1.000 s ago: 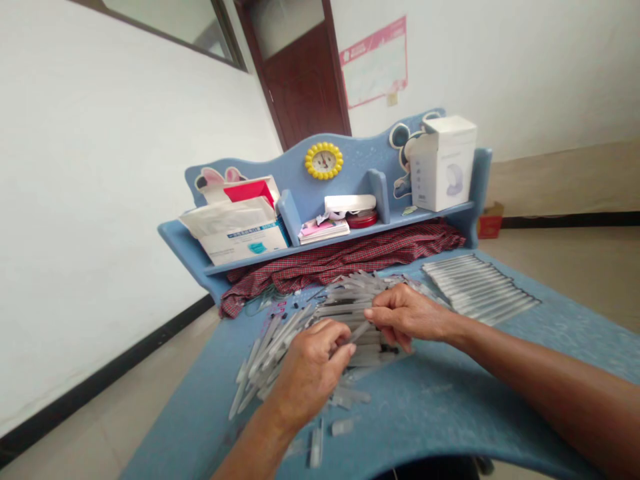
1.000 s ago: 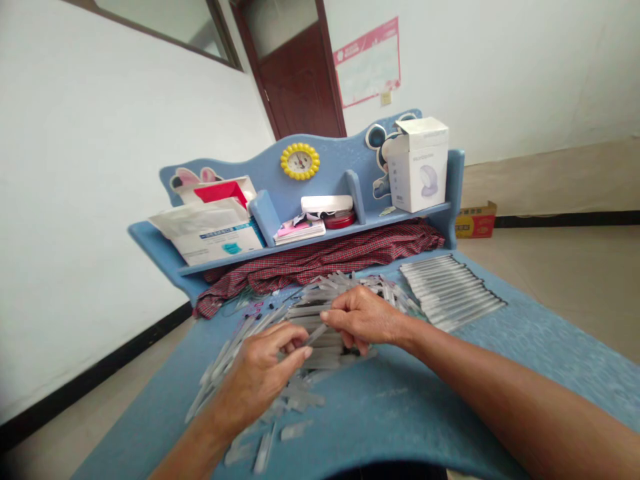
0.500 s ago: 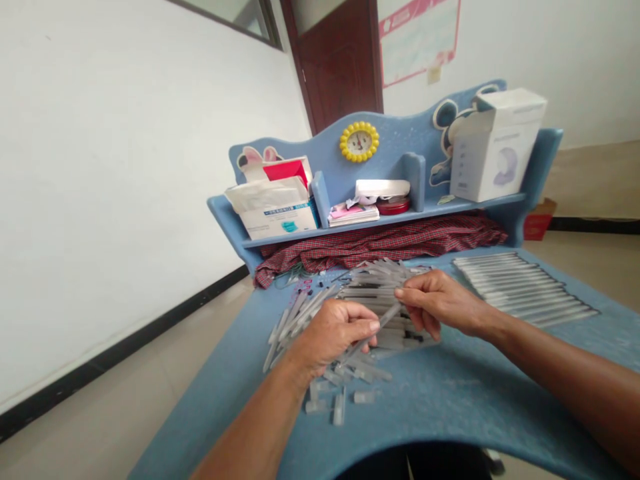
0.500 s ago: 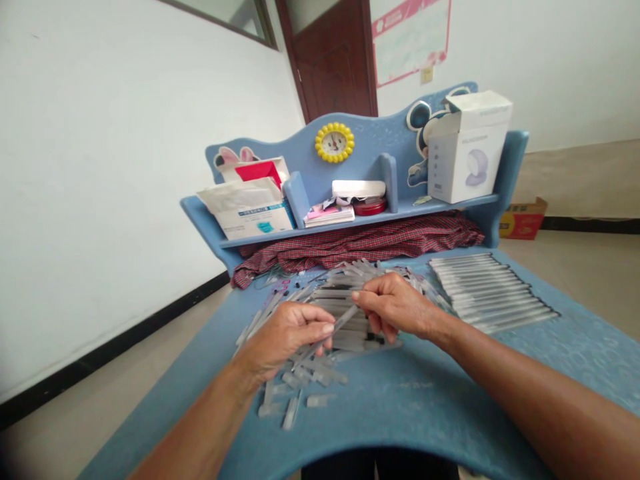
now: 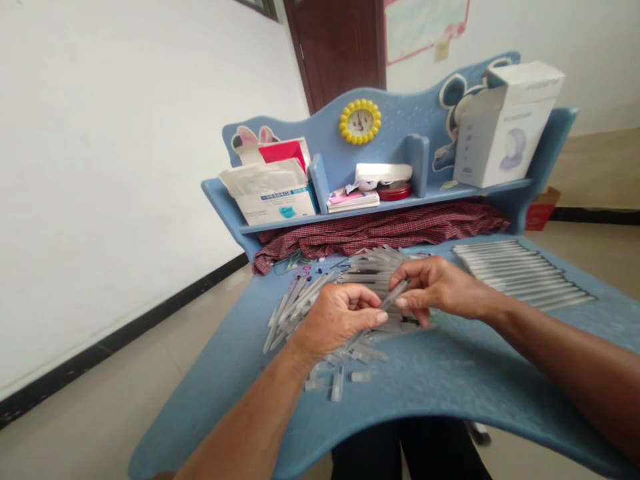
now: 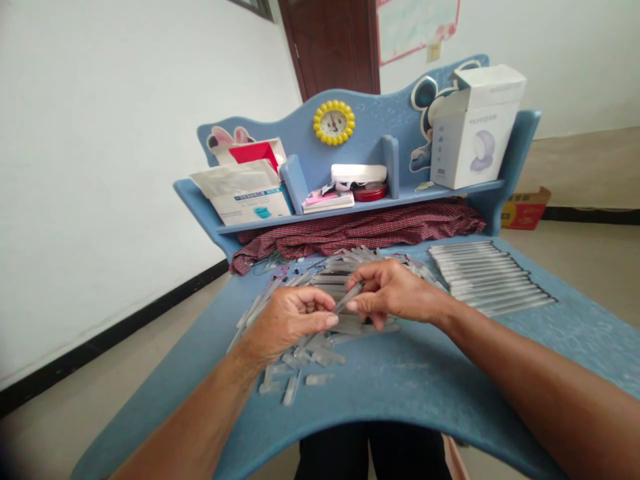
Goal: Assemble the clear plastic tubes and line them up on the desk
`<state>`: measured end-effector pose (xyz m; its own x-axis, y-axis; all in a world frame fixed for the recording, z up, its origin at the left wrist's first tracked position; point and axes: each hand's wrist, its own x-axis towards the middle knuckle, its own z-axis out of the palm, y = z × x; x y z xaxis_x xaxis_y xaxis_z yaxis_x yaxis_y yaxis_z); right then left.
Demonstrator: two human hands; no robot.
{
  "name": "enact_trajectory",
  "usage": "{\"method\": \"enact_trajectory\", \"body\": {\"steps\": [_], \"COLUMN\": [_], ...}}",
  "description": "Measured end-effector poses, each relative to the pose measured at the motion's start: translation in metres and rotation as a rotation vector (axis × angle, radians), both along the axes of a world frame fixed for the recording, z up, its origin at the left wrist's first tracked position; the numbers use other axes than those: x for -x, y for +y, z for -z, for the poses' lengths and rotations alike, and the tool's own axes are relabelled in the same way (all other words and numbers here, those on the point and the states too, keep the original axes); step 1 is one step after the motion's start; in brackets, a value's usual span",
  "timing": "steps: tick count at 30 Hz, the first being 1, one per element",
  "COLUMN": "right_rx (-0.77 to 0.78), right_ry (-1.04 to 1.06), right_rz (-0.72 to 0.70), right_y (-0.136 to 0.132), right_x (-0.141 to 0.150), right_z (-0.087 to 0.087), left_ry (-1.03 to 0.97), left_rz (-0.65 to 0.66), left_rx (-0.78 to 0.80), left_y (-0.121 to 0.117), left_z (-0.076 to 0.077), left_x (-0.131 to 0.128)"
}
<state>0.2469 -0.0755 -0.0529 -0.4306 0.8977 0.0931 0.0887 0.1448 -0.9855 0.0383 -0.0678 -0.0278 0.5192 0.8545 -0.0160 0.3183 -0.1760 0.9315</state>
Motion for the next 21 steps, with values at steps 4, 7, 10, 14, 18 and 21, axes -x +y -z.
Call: {"method": "enact_trajectory", "body": {"steps": [4,7,10,14,18,21], "right_rx": [0.089,0.093,0.021,-0.017,-0.001,0.013], "right_ry": [0.022,0.004,-0.078,-0.106,-0.022,0.013], "right_rz": [-0.092,-0.110,-0.099,-0.088,0.020,0.047], "right_y": [0.001,0.001,0.001,0.004,0.012,0.015], "right_x": [-0.003,-0.004,-0.005,-0.011,-0.021,-0.025], "right_z": [0.001,-0.001,-0.003,-0.003,-0.003,-0.003], "left_ry": [-0.010,0.018,0.092,0.356,0.844,0.943], "left_rz": [0.014,0.034,0.077,0.082,0.170,0.353], "left_rx": [-0.012,-0.032,-0.079,-0.349,-0.670,-0.603], "left_y": [0.000,0.000,0.001,-0.003,-0.019,-0.033], "left_z": [0.002,0.006,0.008,-0.007,-0.032,-0.035], "left_x": [0.000,-0.001,-0.003,0.000,0.012,0.020]}}
